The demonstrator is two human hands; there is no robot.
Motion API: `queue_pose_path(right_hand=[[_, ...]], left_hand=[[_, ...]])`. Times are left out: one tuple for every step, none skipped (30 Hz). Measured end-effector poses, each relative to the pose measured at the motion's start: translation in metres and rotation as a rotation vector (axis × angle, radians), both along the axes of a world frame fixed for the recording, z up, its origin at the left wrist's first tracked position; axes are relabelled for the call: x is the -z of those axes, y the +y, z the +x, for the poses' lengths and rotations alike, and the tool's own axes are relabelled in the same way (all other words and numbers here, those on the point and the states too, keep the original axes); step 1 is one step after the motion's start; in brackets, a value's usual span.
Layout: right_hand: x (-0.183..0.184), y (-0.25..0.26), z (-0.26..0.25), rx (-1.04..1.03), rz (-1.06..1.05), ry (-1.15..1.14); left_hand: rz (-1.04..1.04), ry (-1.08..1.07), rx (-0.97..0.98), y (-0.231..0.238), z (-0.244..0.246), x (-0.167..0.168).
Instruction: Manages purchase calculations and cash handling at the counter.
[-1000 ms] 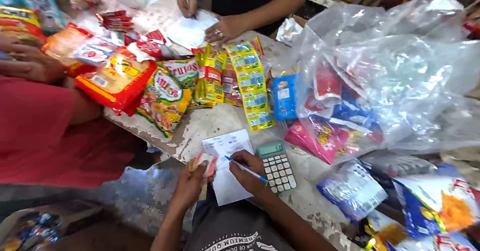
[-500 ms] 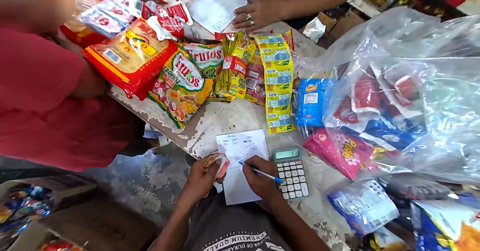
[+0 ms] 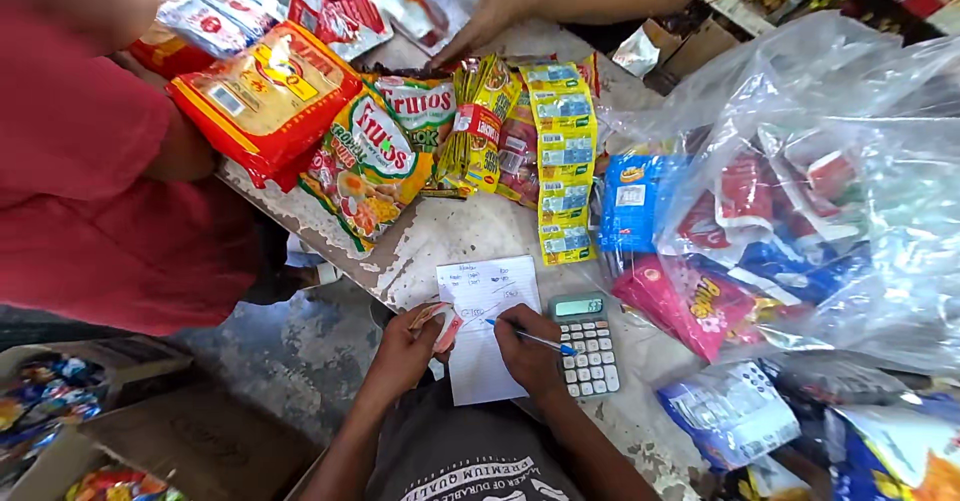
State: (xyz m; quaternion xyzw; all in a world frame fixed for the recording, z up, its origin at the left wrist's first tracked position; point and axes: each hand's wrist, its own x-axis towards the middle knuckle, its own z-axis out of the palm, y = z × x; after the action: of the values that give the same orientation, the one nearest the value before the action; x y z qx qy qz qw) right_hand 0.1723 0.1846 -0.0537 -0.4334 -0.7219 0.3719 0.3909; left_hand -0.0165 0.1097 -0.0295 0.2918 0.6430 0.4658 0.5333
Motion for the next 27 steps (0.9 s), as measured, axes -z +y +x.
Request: queue_pose_path(right_hand=[[0.000, 0.000, 0.000, -0.001, 0.001, 0.002], [0.001, -0.001, 0.001, -0.002, 0.008, 0.003], [0.002, -0.001, 0.002, 0.005, 0.025, -0.001], [0.004, -0.002, 0.002, 0.018, 0.048, -0.008], [0.005, -0.003, 0.002, 0.026, 0.062, -0.012], [0.006, -0.003, 0.001, 0.017, 0.058, -0.006], [0.005, -0.002, 0.000, -0.014, 0.025, 0.012], [0.002, -0.002, 0.000, -0.056, -0.031, 0.043], [-0.004, -0.001, 0.001, -0.100, -0.091, 0.088], [-0.010, -0.001, 0.005, -0.142, -0.133, 0.138], [-0.018, 0.001, 0.013, -0.180, -0.132, 0.163], [-0.028, 0.001, 0.023, -0.207, -0.094, 0.151], [-0.039, 0.000, 0.037, -0.198, -0.052, 0.101], [-0.052, -0.003, 0.053, -0.132, -0.027, 0.003], [-0.063, -0.007, 0.070, -0.026, -0.032, -0.130], [-0.073, -0.011, 0.087, 0.083, -0.072, -0.265], [-0.078, -0.013, 0.104, 0.181, -0.114, -0.385], [-0.078, -0.014, 0.121, 0.257, -0.168, -0.496], [-0.077, -0.015, 0.137, 0.311, -0.235, -0.585], [-0.074, -0.016, 0.151, 0.355, -0.294, -0.646], [-0.070, -0.018, 0.162, 0.404, -0.319, -0.670], [-0.065, -0.022, 0.168, 0.455, -0.300, -0.659], [-0.059, -0.025, 0.168, 0.497, -0.233, -0.621], [-0.055, -0.028, 0.163, 0.534, -0.122, -0.566], [-0.052, -0.030, 0.152, 0.553, -0.006, -0.491], [-0.051, -0.032, 0.139, 0.537, 0.086, -0.386], [-0.053, -0.034, 0.122, 0.471, 0.115, -0.263]], left_hand=[[-0.006, 0.006, -0.002, 0.000, 0.000, 0.000], [-0.015, 0.010, -0.001, 0.000, 0.001, -0.001], [-0.022, 0.013, 0.001, 0.001, 0.001, -0.001], [-0.024, 0.016, 0.000, 0.001, 0.002, 0.000], [-0.022, 0.014, -0.003, 0.002, 0.002, 0.001], [-0.016, 0.013, -0.005, 0.001, 0.002, 0.002], [-0.009, 0.014, -0.008, 0.000, 0.001, 0.003], [-0.006, 0.017, -0.008, -0.002, -0.001, 0.003], [-0.020, 0.028, 0.002, -0.005, -0.002, 0.001], [-0.044, 0.029, 0.022, -0.008, -0.004, -0.003], [-0.074, 0.021, 0.040, -0.012, -0.006, -0.010], [-0.091, 0.006, 0.034, -0.016, -0.007, -0.016], [-0.102, -0.006, 0.010, -0.021, -0.008, -0.022], [-0.099, -0.025, -0.021, -0.026, -0.008, -0.026], [-0.084, -0.055, -0.055, -0.029, -0.009, -0.030], [-0.066, -0.096, -0.089, -0.031, -0.009, -0.033], [-0.054, -0.141, -0.116, -0.031, -0.009, -0.034], [-0.049, -0.191, -0.146, -0.030, -0.009, -0.032], [-0.043, -0.252, -0.166, -0.027, -0.008, -0.028], [-0.039, -0.320, -0.172, -0.024, -0.006, -0.023], [-0.041, -0.382, -0.171, -0.020, -0.003, -0.018], [-0.048, -0.446, -0.159, -0.015, 0.000, -0.015], [-0.053, -0.501, -0.149, -0.012, 0.005, -0.015], [-0.049, -0.542, -0.145, -0.008, 0.010, -0.017], [-0.039, -0.568, -0.139, -0.005, 0.016, -0.020], [-0.019, -0.588, -0.130, -0.002, 0.021, -0.022], [0.007, -0.606, -0.128, 0.000, 0.027, -0.023]])
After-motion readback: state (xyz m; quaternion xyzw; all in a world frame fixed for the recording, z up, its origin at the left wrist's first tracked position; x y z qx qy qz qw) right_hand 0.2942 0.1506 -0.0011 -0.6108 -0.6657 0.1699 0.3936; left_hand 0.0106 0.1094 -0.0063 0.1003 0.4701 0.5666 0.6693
